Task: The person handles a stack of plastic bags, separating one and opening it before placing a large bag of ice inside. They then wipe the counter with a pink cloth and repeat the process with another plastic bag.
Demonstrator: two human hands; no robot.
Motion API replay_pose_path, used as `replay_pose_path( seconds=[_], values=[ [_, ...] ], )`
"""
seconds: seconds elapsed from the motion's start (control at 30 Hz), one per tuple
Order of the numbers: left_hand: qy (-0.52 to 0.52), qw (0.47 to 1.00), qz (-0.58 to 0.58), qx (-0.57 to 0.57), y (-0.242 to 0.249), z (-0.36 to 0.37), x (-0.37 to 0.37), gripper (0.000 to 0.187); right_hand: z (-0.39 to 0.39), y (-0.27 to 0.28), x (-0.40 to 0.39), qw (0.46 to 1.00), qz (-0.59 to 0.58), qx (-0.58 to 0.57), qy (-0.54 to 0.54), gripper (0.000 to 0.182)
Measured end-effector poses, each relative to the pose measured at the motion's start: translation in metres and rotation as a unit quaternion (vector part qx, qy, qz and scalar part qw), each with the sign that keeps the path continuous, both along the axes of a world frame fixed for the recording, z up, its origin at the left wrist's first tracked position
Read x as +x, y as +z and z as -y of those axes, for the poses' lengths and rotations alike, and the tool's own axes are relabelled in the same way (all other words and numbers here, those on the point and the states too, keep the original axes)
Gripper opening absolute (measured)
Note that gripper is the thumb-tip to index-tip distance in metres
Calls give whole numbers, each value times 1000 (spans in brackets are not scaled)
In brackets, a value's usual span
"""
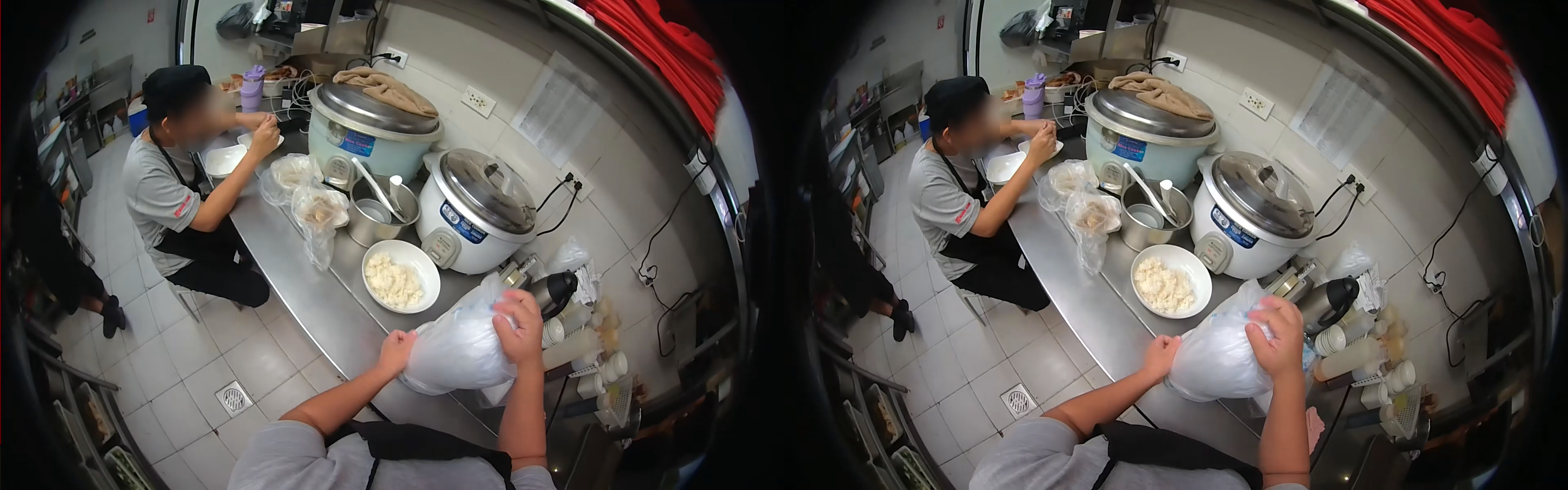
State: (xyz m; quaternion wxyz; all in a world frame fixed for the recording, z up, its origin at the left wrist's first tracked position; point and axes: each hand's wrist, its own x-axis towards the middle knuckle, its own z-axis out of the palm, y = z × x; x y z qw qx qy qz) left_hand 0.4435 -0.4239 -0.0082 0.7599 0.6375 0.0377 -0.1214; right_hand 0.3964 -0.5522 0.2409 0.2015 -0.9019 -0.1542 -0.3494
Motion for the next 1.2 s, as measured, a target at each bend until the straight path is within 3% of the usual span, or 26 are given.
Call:
replay_pose_path(
  seconds=[0.07, 0.2, 0.27, 0.3, 0.4, 0.6, 0.8, 0.9, 1.0, 1.1, 1.2],
  values=[
    [4, 1000, 20, -4, 4, 0, -7, 26, -27, 20, -14, 989, 8, -10, -144, 24],
    [6, 1000, 12, -9, 13, -2, -8, 29, -46, 22, -10, 979, 4, -18, -201, 29],
    [-70, 994, -83, 8, 24, -10, 0, 27, -45, 1, 2, 961, -21, -58, -268, 27],
    [-107, 985, -131, 15, 31, -15, 9, 26, -39, -3, 3, 966, 6, -60, -252, 22],
    [-250, 937, -207, -126, 36, -28, 35, 26, -34, -4, 3, 973, 19, -57, -221, 18],
    [-153, 895, -329, -260, 5, -5, 62, 29, -19, -8, 0, 991, 46, -16, -123, 17],
    [-101, 960, -204, -160, -2, -1, 31, 29, -4, -3, -5, 999, 30, 10, 24, 18],
    [-76, 967, -172, -170, -13, 1, 22, 30, 6, -8, -1, 996, 18, 27, 83, 22],
    [-25, 984, -132, -121, -17, 6, 16, 31, -6, 6, -9, 998, 40, -8, -42, 28],
    [10, 987, -113, -112, -28, 14, 12, 30, -40, 29, -16, 982, 68, 66, -161, 32],
    [14, 989, -108, -103, -31, 15, 12, 30, -43, 8, -3, 972, -24, -41, -231, 27]
  ],
)
